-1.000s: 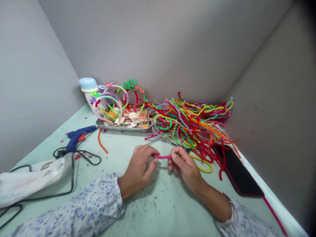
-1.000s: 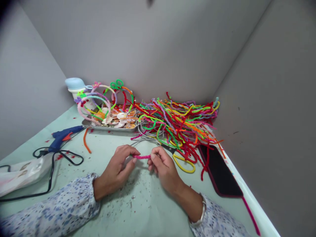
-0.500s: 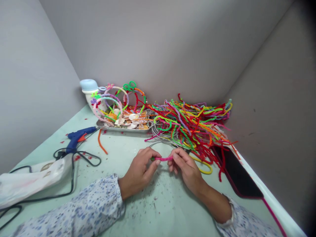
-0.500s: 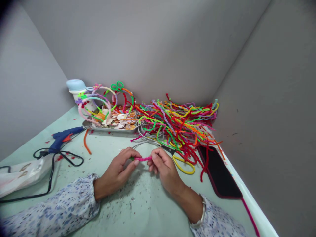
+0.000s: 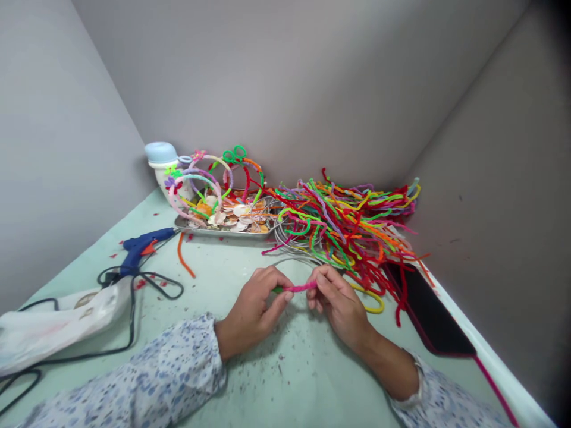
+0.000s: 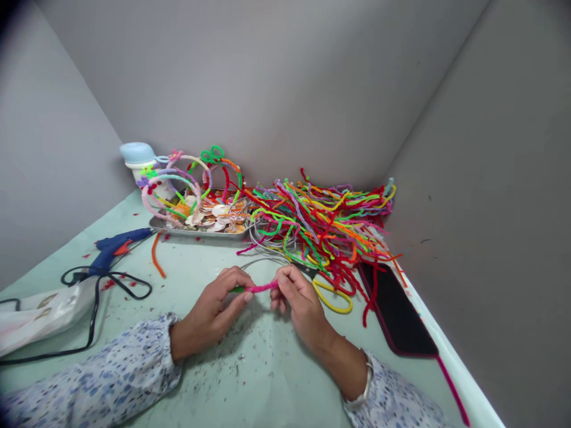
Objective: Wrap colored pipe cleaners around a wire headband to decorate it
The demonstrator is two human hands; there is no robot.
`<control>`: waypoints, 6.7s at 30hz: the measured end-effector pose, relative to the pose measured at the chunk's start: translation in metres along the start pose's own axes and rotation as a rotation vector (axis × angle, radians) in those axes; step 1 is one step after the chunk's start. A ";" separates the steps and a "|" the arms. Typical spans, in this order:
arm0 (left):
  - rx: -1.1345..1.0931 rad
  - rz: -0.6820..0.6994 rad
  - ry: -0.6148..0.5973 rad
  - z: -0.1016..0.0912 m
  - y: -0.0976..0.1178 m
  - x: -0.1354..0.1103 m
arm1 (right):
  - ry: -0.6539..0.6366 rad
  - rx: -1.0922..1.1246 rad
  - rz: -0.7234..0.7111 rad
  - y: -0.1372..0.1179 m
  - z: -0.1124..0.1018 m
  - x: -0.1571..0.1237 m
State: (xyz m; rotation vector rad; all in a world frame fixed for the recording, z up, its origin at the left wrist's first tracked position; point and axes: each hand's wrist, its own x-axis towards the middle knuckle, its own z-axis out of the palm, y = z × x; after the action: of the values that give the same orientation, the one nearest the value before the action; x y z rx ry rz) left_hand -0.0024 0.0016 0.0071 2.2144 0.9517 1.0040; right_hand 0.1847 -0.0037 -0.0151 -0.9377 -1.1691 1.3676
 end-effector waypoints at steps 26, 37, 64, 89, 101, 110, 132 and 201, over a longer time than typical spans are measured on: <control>0.117 0.077 0.055 0.000 0.001 0.000 | -0.022 0.047 -0.010 0.003 -0.003 -0.001; 0.161 0.109 0.058 0.002 0.001 -0.003 | 0.081 0.054 -0.087 0.003 -0.001 0.001; 0.239 0.098 -0.050 0.007 -0.002 -0.002 | -0.074 -0.140 0.054 -0.003 0.002 -0.003; 0.131 0.109 -0.041 0.005 0.001 -0.004 | -0.115 -0.118 0.098 -0.006 0.006 -0.002; 0.084 0.098 0.007 0.005 0.000 -0.004 | -0.098 -0.029 0.084 0.000 0.004 -0.002; 0.082 0.072 -0.024 0.007 0.000 -0.004 | -0.089 -0.192 0.057 -0.004 0.008 -0.003; -0.582 -0.311 0.262 -0.009 0.003 0.009 | 0.138 -0.105 -0.008 0.002 0.012 0.001; 0.211 0.010 -0.045 0.007 -0.006 -0.001 | -0.059 -0.249 0.174 0.002 0.010 0.003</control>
State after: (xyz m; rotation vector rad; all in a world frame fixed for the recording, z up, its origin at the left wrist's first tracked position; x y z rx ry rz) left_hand 0.0005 0.0038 -0.0014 2.4056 1.0698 0.8894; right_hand 0.1740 -0.0019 -0.0147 -1.2064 -1.3501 1.4164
